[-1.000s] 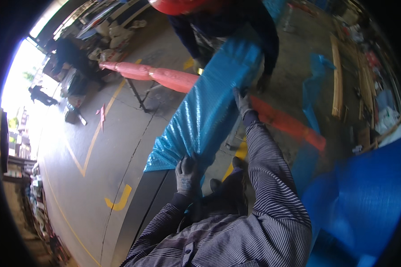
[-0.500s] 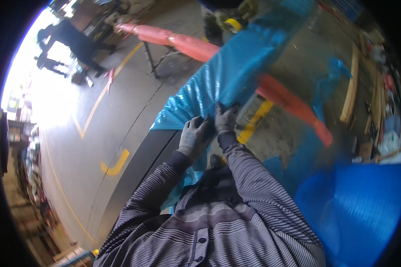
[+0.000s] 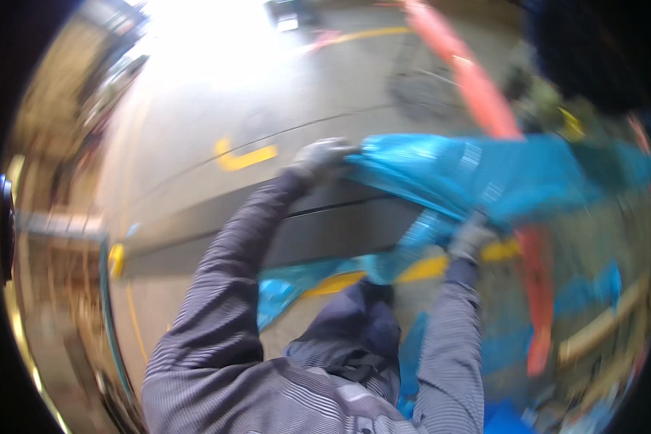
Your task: The person wraps a long black rectangular object with blue bubble wrap and secures it with yellow tape. They then walk to a nearby area, pick up a roll of tape, and handle a document before returning to the wrapped object.
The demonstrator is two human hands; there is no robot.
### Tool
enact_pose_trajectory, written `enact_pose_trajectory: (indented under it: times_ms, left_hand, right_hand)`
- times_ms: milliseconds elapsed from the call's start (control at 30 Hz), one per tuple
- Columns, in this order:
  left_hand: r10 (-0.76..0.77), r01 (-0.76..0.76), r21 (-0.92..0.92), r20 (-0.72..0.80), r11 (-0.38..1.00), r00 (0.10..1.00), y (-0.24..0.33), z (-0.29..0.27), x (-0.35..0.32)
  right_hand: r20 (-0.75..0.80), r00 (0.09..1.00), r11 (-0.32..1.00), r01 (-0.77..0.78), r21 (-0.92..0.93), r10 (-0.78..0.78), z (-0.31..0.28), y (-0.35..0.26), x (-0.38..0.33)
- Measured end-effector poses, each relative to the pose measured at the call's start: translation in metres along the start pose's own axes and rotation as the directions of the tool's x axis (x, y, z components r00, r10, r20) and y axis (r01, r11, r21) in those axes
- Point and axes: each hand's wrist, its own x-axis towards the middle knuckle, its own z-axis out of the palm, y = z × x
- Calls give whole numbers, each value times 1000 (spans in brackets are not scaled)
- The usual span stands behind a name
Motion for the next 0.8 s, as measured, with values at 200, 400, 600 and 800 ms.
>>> enact_pose_trajectory:
  times_ms: [200,400,600,800]
  left_hand:
    - [-240,228,228,23,947,971,60,3,-16]
    - [-255,251,172,1,953,967,101,-8,-59]
    - [-125,239,145,-543,960,831,23,-121,-354]
    - [-752,811,62,-339,581,565,-293,-208,-822]
  right_hand:
    - [-78,997,945,-52,-323,28,-10,5,40]
    - [-2,996,972,-89,-217,90,-17,35,65]
    - [168,922,904,378,-199,-349,-32,158,-30]
    - [531,777,-109,528,-842,-339,-168,246,-312]
